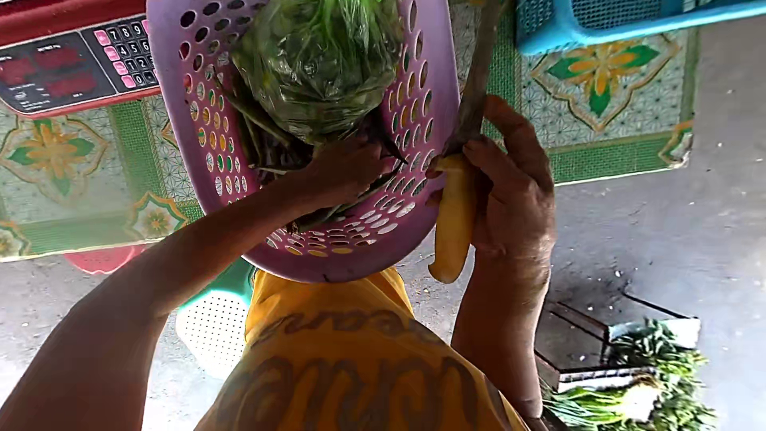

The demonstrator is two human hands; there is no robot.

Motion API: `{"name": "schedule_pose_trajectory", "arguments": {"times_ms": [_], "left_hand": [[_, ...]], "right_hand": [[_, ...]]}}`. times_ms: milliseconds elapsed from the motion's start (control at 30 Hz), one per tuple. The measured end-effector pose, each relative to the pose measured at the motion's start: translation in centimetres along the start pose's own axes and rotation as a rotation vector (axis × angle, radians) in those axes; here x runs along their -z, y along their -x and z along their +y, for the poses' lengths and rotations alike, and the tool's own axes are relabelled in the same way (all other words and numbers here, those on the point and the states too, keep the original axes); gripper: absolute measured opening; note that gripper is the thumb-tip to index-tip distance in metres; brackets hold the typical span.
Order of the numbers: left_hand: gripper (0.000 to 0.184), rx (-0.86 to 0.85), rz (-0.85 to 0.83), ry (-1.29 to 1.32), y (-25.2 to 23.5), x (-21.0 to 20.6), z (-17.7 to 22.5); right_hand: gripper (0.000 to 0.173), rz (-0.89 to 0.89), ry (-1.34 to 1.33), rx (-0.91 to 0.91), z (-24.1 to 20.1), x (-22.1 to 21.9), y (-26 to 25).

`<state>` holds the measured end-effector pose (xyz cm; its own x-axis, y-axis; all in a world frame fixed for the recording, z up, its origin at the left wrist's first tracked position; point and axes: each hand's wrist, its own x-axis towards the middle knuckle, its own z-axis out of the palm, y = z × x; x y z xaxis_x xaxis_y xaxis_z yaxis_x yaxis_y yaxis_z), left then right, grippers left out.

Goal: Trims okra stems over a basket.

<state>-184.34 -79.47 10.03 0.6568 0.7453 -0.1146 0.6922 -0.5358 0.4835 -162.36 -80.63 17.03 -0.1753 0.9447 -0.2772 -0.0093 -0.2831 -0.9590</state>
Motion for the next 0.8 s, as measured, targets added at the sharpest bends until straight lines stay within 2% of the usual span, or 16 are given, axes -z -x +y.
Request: {"name": "schedule_pose_trajectory", "arguments": {"times_ms": [100,167,267,367,533,667,800], "left_hand": [[0.043,0.074,-0.299,-0.025,-2.1,0.4,-0.7],[0.043,0.083,-0.391,-0.021,-2.7,1.1,-1.0],[0.027,0.065,-0.297,-0.008,-1.7,1.5,-0.8],[0.035,0.065,-0.235,-0.027,0.5,0.5,-0.5],[0.029,0.098,-0.105,-0.047,2.6,-0.5,2.0],[0.050,0.267,-0.264,0.009,2.4,-0.7,3.4],[0.069,0.414,-0.360,0.039,1.1,-0.4,3.3]], "right_hand": [[0.050,0.006,-0.016,0.035,0.4,0.0,0.4],[0.050,0.000,-0.010,0.056,0.6,0.0,0.6],[0.051,-0.043,-0.002,0.060,0.6,0.2,0.4],[0.049,-0.068,0.011,0.040,0.0,1.0,0.4],[0.052,0.121,0.203,0.162,0.9,5.8,-1.3],[0.054,0.166,0.565,0.059,5.2,9.8,-4.9],[0.047,0.138,0.827,0.050,7.7,9.1,-7.5]]}}
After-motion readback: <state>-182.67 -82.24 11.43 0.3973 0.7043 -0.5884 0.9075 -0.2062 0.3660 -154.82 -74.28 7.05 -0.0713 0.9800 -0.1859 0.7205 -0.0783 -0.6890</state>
